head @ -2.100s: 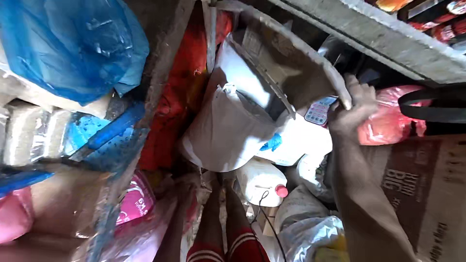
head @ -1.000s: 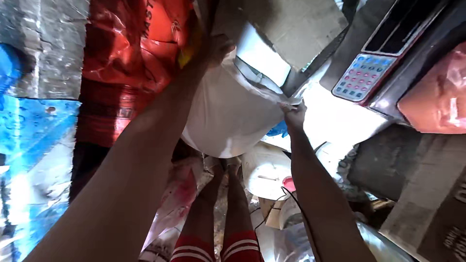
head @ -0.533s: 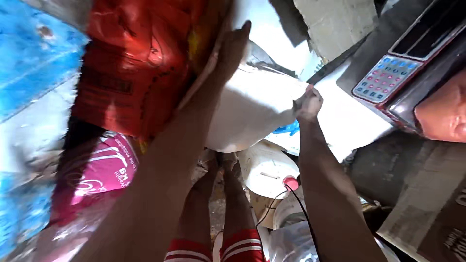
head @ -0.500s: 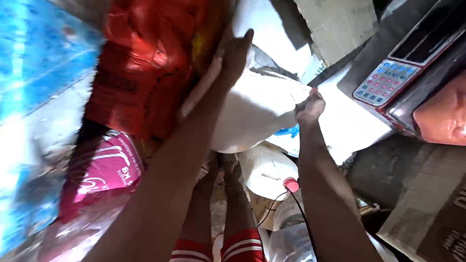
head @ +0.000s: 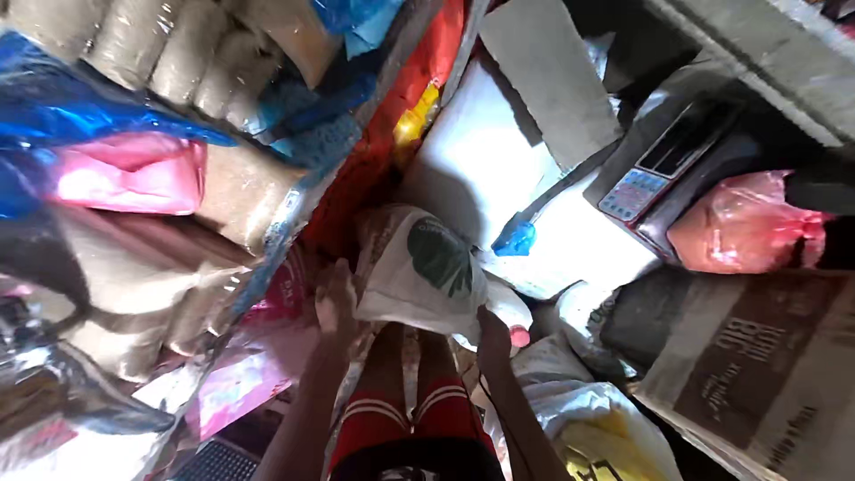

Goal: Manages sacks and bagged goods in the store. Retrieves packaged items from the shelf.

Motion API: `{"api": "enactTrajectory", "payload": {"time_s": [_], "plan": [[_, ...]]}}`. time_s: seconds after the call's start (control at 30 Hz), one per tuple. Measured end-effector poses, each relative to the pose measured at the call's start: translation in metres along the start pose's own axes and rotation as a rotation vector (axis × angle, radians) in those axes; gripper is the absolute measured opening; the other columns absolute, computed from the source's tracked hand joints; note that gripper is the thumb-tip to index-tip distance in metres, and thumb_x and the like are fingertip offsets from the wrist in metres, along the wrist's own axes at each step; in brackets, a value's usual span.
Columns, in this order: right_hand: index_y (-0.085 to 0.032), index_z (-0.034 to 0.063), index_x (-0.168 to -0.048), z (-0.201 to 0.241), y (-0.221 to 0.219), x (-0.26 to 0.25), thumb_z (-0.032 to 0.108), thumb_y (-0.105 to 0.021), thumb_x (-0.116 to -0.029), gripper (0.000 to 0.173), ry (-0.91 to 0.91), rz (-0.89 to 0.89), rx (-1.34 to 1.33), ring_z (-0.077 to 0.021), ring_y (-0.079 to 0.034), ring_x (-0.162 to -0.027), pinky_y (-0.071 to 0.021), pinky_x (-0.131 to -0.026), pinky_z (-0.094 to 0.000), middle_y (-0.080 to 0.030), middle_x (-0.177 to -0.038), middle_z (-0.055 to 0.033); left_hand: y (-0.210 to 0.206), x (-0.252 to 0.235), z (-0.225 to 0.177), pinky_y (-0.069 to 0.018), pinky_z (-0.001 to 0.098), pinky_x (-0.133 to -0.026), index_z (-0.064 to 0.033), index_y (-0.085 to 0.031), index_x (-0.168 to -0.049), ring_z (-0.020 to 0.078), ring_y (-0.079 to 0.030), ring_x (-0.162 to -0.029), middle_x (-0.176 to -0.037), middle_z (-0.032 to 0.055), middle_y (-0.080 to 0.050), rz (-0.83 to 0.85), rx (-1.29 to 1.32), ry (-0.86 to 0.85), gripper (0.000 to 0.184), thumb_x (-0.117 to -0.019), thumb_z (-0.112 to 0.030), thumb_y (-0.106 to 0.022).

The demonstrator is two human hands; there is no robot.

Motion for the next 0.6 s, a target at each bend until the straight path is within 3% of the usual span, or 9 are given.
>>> {"api": "enactTrajectory", "payload": {"time_s": [0.07,0.13,0.23,0.27,0.37,0.47,0.53,0.6], "plan": [[-0.073,0.0014,-0.101,-0.008,-0.008,0.029,0.034,-0.056,-0.1059,0.037,-0.008,0.156,0.069,-0.0171,-0.068,-0.084,-0.0584,-0.08,-0.0418,-0.072,-0.091,-0.0098,0.034,0.018,0.004,-0.048,0.0253,-0.054,-0.0086,-0.065,-0.093,0.006,-0.051,-0.055,-0.064,-0.0056,-0.055,-0.05,-0.055,0.002,0.025,-0.1072,-0.023,-0.05],[-0.074,0.0029,-0.107,-0.033,-0.02,0.057,0.04,-0.055,-0.1058,0.042,-0.062,0.318,0.143,-0.0199,-0.069,-0.092,-0.0586,-0.086,-0.0456,-0.073,-0.099,-0.0115,0.072,0.036,0.019,-0.0487,0.0252,-0.055,-0.0105,-0.064,-0.095,0.0053,-0.051,-0.056,-0.067,-0.0065,-0.056,-0.032,-0.088,0.021,0.024,-0.1059,-0.022,-0.047],[-0.074,0.0035,-0.105,-0.064,-0.052,0.072,0.045,-0.057,-0.1042,0.045,-0.169,0.381,0.165,-0.0225,-0.071,-0.089,-0.0601,-0.083,-0.0482,-0.073,-0.095,-0.0122,0.102,0.04,0.035,-0.0419,0.0244,-0.049,-0.0182,-0.057,-0.068,0.0047,-0.043,-0.048,-0.055,-0.0086,-0.048,-0.002,-0.072,0.046,0.038,-0.1034,-0.024,-0.046],[-0.073,0.0022,-0.101,-0.069,-0.063,0.072,0.042,-0.056,-0.1046,0.044,-0.184,0.382,0.161,-0.0223,-0.07,-0.084,-0.0594,-0.08,-0.0474,-0.072,-0.09,-0.0121,0.104,0.036,0.037,-0.0402,0.0245,-0.049,-0.0187,-0.055,-0.065,0.0051,-0.042,-0.047,-0.053,-0.0086,-0.046,0.004,-0.066,0.067,0.04,-0.103,-0.024,-0.045],[-0.072,0.0002,-0.097,-0.064,-0.083,0.08,0.036,-0.054,-0.1064,0.042,-0.161,0.394,0.199,-0.0221,-0.067,-0.079,-0.0577,-0.076,-0.0455,-0.07,-0.084,-0.0121,0.106,0.023,0.034,-0.0413,0.026,-0.048,-0.0107,-0.062,-0.076,0.0077,-0.043,-0.048,-0.057,-0.0043,-0.049,-0.085,-0.067,0.127,0.032,-0.1043,-0.023,-0.052],[-0.073,0.0014,-0.109,-0.026,-0.072,0.083,0.038,-0.053,-0.1062,0.042,-0.059,0.335,0.315,-0.0273,-0.07,-0.093,-0.0581,-0.086,-0.0512,-0.073,-0.099,-0.0161,0.09,0.019,-0.004,-0.0453,0.0268,-0.052,-0.0072,-0.066,-0.092,0.0086,-0.048,-0.053,-0.064,-0.0016,-0.054,-0.099,-0.033,0.122,0.023,-0.1051,-0.024,-0.057],[-0.071,-0.0006,-0.113,0.015,-0.054,0.096,0.035,-0.053,-0.1062,0.041,-0.03,0.264,0.331,-0.031,-0.069,-0.101,-0.0559,-0.092,-0.0535,-0.071,-0.107,-0.0195,0.08,0.026,-0.034,-0.0472,0.0274,-0.053,-0.0047,-0.067,-0.094,0.0086,-0.049,-0.053,-0.065,-0.0014,-0.055,-0.071,-0.056,0.075,0.023,-0.1053,-0.023,-0.058],[-0.072,-0.0012,-0.107,0.064,-0.035,0.097,0.034,-0.054,-0.1056,0.04,0.042,0.157,0.32,-0.0307,-0.067,-0.099,-0.0542,-0.09,-0.0533,-0.071,-0.103,-0.0192,0.068,0.019,-0.056,-0.0446,0.0278,-0.049,-0.0069,-0.064,-0.091,0.0092,-0.046,-0.049,-0.061,-0.0023,-0.051,-0.032,-0.021,0.004,0.022,-0.1048,-0.023,-0.058]]}}
Point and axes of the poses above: each hand's wrist, its own x-axis away from the middle knuckle, its own y-axis out of the back of the hand, z = x × y, the point moved 4 cm from there along -x, towards the middle knuckle
